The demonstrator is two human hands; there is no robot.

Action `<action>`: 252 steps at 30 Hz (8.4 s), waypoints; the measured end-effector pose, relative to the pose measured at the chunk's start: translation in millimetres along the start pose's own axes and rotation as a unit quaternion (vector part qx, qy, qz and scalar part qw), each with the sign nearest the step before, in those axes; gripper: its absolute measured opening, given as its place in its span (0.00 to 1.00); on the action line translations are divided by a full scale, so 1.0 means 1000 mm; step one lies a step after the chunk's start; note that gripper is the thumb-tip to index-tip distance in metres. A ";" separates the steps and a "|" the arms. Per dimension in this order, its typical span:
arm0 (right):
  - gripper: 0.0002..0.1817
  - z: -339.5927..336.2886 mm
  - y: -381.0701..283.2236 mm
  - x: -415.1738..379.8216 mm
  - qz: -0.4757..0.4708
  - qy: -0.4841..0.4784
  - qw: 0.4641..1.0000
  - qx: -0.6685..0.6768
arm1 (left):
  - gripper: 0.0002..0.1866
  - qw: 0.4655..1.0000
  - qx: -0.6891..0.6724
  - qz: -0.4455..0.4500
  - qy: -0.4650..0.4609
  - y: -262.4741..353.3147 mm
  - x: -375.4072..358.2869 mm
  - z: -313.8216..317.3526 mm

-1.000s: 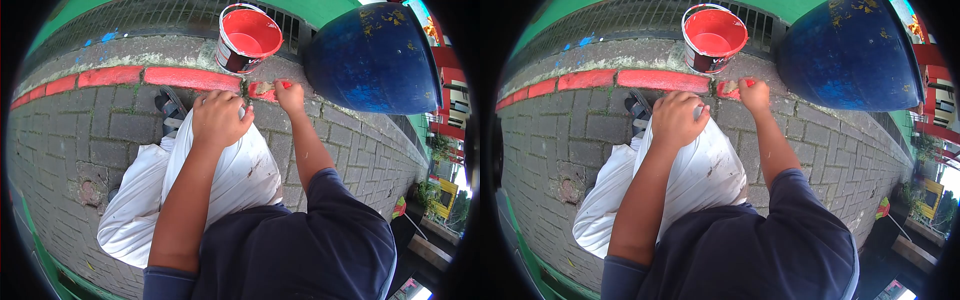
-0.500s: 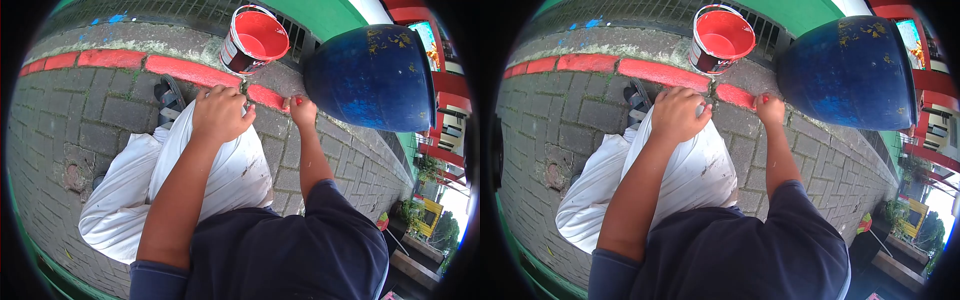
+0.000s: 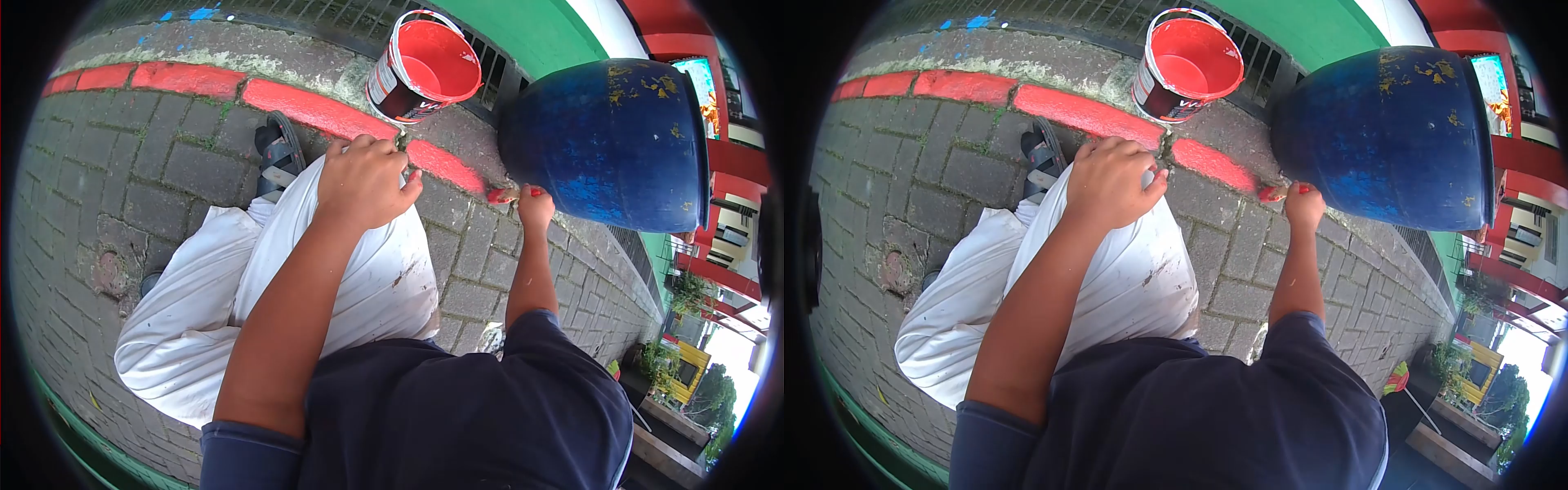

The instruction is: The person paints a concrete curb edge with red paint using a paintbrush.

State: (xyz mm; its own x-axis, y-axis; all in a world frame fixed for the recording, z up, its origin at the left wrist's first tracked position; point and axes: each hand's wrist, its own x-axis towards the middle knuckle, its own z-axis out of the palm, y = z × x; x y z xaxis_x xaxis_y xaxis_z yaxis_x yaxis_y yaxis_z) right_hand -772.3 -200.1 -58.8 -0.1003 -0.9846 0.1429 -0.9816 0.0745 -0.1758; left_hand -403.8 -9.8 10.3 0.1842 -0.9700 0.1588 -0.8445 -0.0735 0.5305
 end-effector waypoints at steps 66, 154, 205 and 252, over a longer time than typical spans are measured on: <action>0.16 -0.010 0.020 0.008 -0.065 -0.031 0.997 -0.039 | 0.15 1.000 0.004 -0.003 0.027 -0.002 -0.005 0.002; 0.10 -0.068 -0.227 0.021 -0.300 -0.017 0.882 0.362 | 0.17 1.000 -0.022 -0.019 0.002 -0.005 -0.007 0.000; 0.12 0.064 -0.118 -0.058 0.171 -0.215 0.754 0.596 | 0.14 1.000 -0.023 0.004 0.009 0.000 -0.001 0.001; 0.10 0.010 0.014 -0.038 0.164 -0.058 0.893 0.416 | 0.12 0.999 -0.013 0.027 0.032 0.000 0.004 0.008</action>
State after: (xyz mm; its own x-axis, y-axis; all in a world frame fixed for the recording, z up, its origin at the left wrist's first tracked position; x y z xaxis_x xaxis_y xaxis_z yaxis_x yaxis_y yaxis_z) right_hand -781.0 -163.4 -76.5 -0.2944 -0.9451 -0.1420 -0.4371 0.2652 -0.8594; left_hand -407.1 -15.5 3.7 0.1721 -0.9553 0.2405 -0.8411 -0.0154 0.5406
